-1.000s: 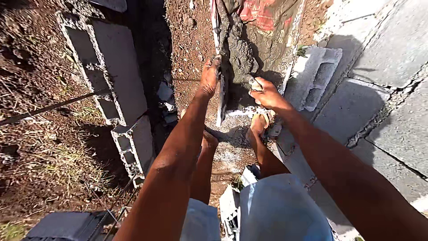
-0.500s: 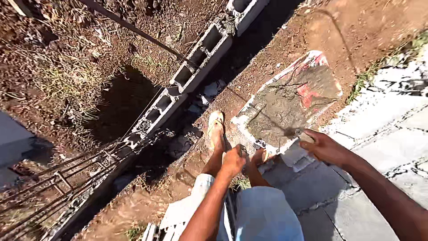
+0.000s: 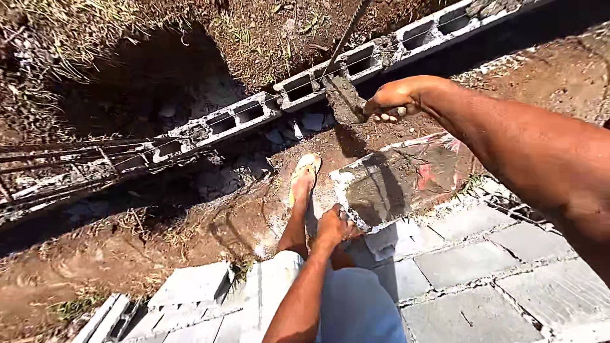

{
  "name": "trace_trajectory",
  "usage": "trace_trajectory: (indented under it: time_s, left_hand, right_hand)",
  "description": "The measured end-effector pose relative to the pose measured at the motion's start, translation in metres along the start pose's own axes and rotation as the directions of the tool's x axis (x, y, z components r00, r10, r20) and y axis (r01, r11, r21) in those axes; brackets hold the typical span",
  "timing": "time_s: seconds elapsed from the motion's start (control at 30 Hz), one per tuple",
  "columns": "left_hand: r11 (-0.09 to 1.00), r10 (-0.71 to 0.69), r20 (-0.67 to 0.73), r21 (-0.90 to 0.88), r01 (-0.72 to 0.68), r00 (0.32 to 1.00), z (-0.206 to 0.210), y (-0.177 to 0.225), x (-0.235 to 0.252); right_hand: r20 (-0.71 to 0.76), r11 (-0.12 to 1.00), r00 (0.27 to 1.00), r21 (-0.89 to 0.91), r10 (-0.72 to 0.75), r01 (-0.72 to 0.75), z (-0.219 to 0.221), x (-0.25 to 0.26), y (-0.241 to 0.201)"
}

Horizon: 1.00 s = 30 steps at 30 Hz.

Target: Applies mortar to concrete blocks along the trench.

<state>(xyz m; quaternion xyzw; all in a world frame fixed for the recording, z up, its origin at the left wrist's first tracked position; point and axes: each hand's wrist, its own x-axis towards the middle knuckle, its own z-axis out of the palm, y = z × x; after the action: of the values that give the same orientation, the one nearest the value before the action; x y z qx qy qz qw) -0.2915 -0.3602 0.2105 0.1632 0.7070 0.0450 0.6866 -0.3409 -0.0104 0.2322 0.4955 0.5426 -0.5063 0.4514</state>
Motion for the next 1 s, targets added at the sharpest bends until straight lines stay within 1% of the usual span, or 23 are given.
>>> trace_trajectory:
  time_s: [0.1, 0.17, 0.2, 0.27, 0.33, 0.37, 0.43, 0.5, 0.6, 0.7, 0.87, 0.93, 1.0]
  left_hand:
    - [0.999, 0.03, -0.018, -0.039, -0.031, 0.999, -0.005, -0.005, 0.002]
    - [0.996, 0.046, -0.019, -0.08, -0.047, 0.999, -0.008, -0.006, 0.0]
    - [0.994, 0.057, -0.021, -0.093, -0.059, 0.998, -0.01, -0.006, 0.0]
    - [0.993, 0.075, -0.019, -0.094, -0.077, 0.997, -0.015, -0.003, -0.001]
    - [0.992, 0.097, -0.022, -0.077, -0.098, 0.995, -0.02, 0.001, -0.002]
    - [0.992, 0.108, -0.027, -0.07, -0.109, 0.994, -0.022, 0.003, -0.003]
    - [0.99, 0.129, -0.034, -0.055, -0.131, 0.991, -0.024, 0.006, -0.004]
    - [0.989, 0.144, -0.027, -0.039, -0.145, 0.989, -0.023, 0.008, -0.003]
    - [0.99, 0.141, 0.001, 0.001, -0.141, 0.99, -0.02, 0.01, -0.003]
    - [0.987, 0.154, 0.016, 0.042, -0.154, 0.988, -0.016, 0.009, -0.001]
    - [0.991, 0.118, 0.03, 0.058, -0.119, 0.993, -0.015, 0.011, 0.001]
    - [0.991, 0.104, 0.035, 0.077, -0.106, 0.994, -0.014, 0.012, 0.002]
    - [0.99, 0.097, 0.041, 0.103, -0.1, 0.994, -0.012, 0.013, 0.004]
  right_hand:
    - [-0.01, 0.996, 0.996, -0.027, 0.083, -0.084, -0.007, 0.023, -0.036]
    - [-0.061, 0.991, 0.991, -0.054, 0.117, -0.121, -0.007, 0.022, -0.042]
    - [-0.098, 0.988, 0.989, -0.095, 0.11, -0.119, -0.008, 0.02, -0.042]
    - [-0.189, 0.963, 0.981, -0.258, 0.032, -0.082, -0.01, 0.016, -0.036]
    - [-0.313, 0.882, 0.945, -0.467, -0.099, -0.062, -0.009, 0.016, -0.025]
    - [-0.365, 0.84, 0.917, -0.539, -0.162, -0.066, -0.007, 0.015, -0.019]
    - [-0.435, 0.806, 0.854, -0.591, -0.285, -0.032, -0.004, 0.023, 0.002]
    - [-0.475, 0.812, 0.806, -0.583, -0.352, 0.011, -0.001, 0.035, 0.02]
    - [-0.52, 0.845, 0.773, -0.534, -0.364, 0.039, 0.007, 0.039, 0.035]
    - [-0.558, 0.881, 0.745, -0.466, -0.366, 0.084, 0.025, 0.033, 0.048]
    - [-0.607, 0.918, 0.723, -0.385, -0.33, 0.095, 0.055, 0.019, 0.061]
    - [-0.602, 0.914, 0.73, -0.399, -0.324, 0.078, 0.064, 0.027, 0.059]
    - [-0.585, 0.906, 0.733, -0.412, -0.346, 0.099, 0.069, 0.042, 0.059]
